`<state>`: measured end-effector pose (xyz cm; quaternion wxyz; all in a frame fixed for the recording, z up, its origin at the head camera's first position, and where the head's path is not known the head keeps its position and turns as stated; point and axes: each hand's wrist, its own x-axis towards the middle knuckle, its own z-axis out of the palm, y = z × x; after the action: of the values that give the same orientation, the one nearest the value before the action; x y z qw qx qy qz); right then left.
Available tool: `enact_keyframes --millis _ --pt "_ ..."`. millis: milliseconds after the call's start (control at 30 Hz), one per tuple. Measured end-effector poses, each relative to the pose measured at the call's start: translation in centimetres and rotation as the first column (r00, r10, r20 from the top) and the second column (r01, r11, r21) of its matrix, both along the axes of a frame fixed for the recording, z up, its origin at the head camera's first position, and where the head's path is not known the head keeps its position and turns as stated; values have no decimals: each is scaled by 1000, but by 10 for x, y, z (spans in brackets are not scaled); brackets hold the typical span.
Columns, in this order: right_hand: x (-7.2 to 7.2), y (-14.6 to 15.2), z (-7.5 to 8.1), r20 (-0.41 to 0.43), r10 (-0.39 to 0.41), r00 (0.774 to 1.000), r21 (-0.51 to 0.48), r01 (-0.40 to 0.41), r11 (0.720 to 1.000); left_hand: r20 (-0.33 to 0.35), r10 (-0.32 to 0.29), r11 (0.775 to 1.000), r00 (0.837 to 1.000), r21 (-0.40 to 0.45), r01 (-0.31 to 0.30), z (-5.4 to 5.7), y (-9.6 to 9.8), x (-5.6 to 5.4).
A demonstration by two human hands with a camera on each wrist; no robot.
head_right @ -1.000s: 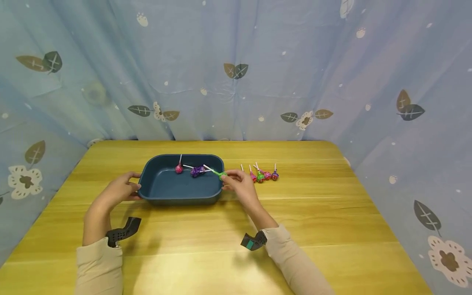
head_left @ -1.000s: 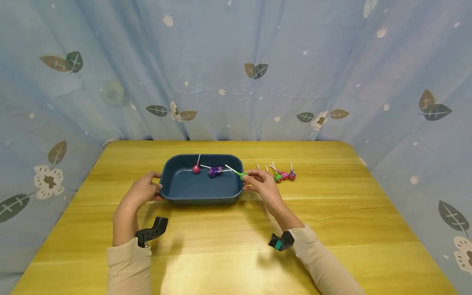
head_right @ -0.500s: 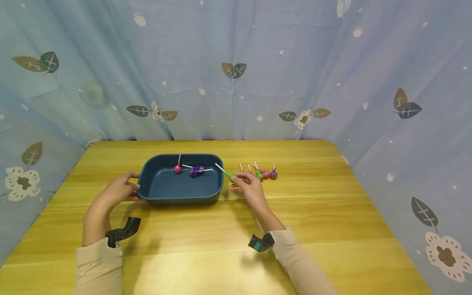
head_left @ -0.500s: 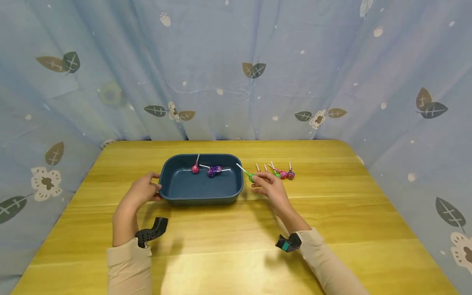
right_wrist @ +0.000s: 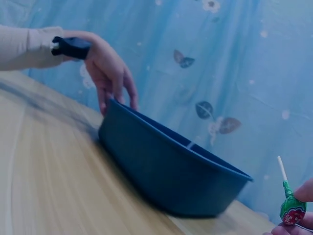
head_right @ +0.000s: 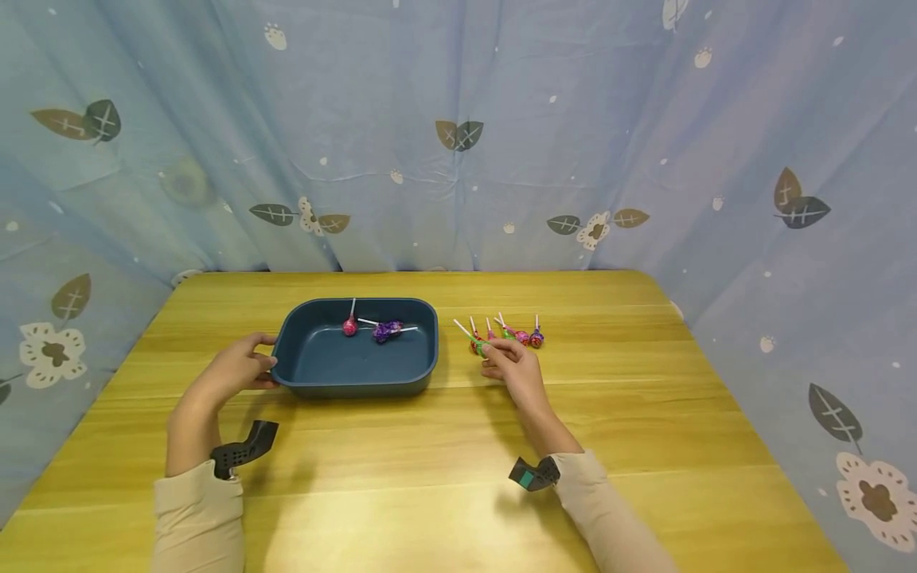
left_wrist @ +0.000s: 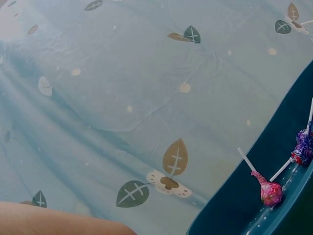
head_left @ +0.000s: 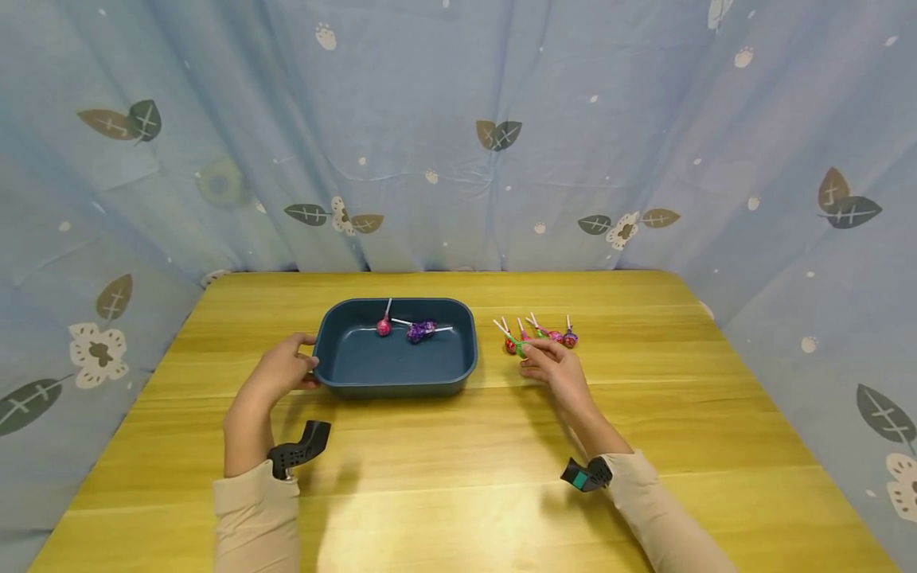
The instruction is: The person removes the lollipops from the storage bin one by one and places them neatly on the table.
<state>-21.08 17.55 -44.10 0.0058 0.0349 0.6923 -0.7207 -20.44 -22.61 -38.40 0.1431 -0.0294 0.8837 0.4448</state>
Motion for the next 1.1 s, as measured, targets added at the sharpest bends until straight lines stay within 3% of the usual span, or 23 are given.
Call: enact_keyframes --millis 333,800,1100 --pt "1 26 -6 25 -99 995 19 98 995 9 -1 1000 1000 7 1 3 -1 1" --pt "0 49 -4 46 -184 982 -42 186 982 9 3 1000 1000 6 -3 0 -3 0" --pt "-6 66 -4 28 -230 973 13 230 973 4 5 1000 1000 -6 -5 1 -1 0"
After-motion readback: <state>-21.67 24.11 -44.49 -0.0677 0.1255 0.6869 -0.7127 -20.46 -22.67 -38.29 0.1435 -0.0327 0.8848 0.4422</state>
